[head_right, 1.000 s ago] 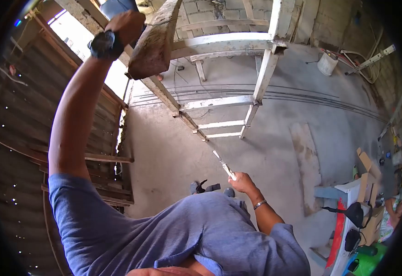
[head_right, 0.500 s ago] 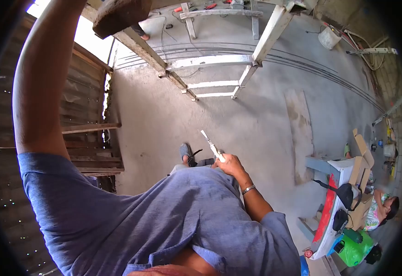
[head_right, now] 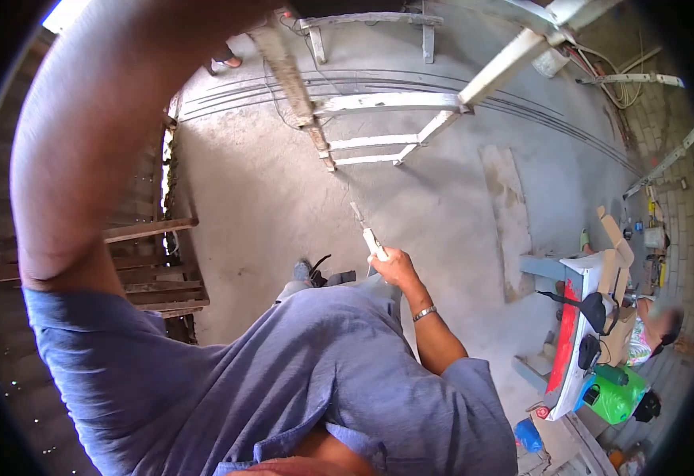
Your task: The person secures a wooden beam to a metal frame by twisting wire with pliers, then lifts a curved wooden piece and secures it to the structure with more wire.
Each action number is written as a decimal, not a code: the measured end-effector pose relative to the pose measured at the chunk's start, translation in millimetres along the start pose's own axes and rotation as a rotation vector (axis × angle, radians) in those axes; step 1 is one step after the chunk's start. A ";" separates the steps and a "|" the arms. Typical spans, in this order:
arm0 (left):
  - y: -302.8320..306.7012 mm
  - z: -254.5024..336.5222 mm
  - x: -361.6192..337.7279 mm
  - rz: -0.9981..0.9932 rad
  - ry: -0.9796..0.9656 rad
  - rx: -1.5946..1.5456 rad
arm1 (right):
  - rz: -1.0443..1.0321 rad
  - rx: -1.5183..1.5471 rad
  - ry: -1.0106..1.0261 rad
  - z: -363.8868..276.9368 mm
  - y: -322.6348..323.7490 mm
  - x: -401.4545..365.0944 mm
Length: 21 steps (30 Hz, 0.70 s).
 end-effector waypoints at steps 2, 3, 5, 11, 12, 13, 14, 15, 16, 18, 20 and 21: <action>14.4 34.1 -29.9 0.063 -0.118 -0.234 | 0.064 0.165 0.070 16.1 -32.4 20.5; 24.1 49.6 -49.6 0.093 -0.169 -0.330 | 0.075 0.216 0.056 18.0 -47.9 27.5; 32.0 80.8 -86.9 0.211 -0.232 -0.505 | 0.080 0.269 0.028 16.9 -72.3 44.2; 12.1 33.6 -225.6 -0.152 -0.296 -0.712 | -0.005 0.363 -0.025 -8.0 -132.4 83.3; 3.6 10.0 -248.3 -0.211 -0.143 -0.779 | -0.033 0.399 -0.026 -21.0 -134.1 86.4; -5.4 -14.3 -269.5 -0.256 0.013 -0.848 | -0.045 0.439 -0.015 -33.3 -135.8 89.2; -32.2 -33.0 -297.0 -0.157 0.131 -0.860 | -0.151 0.566 -0.074 -71.0 -128.2 73.3; -47.6 -49.3 -319.9 -0.105 0.356 -1.008 | -0.153 0.527 -0.064 -96.0 -126.3 58.6; -57.6 -64.1 -333.6 -0.124 0.615 -1.397 | -0.141 0.483 -0.043 -115.7 -117.8 57.7; -92.7 -87.1 -359.5 -0.097 0.694 -1.650 | -0.176 0.515 -0.034 -120.5 -119.2 68.4; -111.6 -101.3 -355.8 0.135 0.922 -1.850 | -0.112 0.363 -0.048 -105.7 -120.9 93.3; -115.0 -102.8 -346.7 0.149 0.895 -1.875 | -0.096 0.317 -0.026 -118.2 -115.6 86.6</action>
Point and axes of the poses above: each hand's wrist, its own x-axis towards the middle knuckle, its own y-axis out of the back of the hand, z = x × y, the point moved 2 cm from there along x, towards the middle knuckle, and after that the axes turned 13 degrees about -z, right-handed, at the moved point
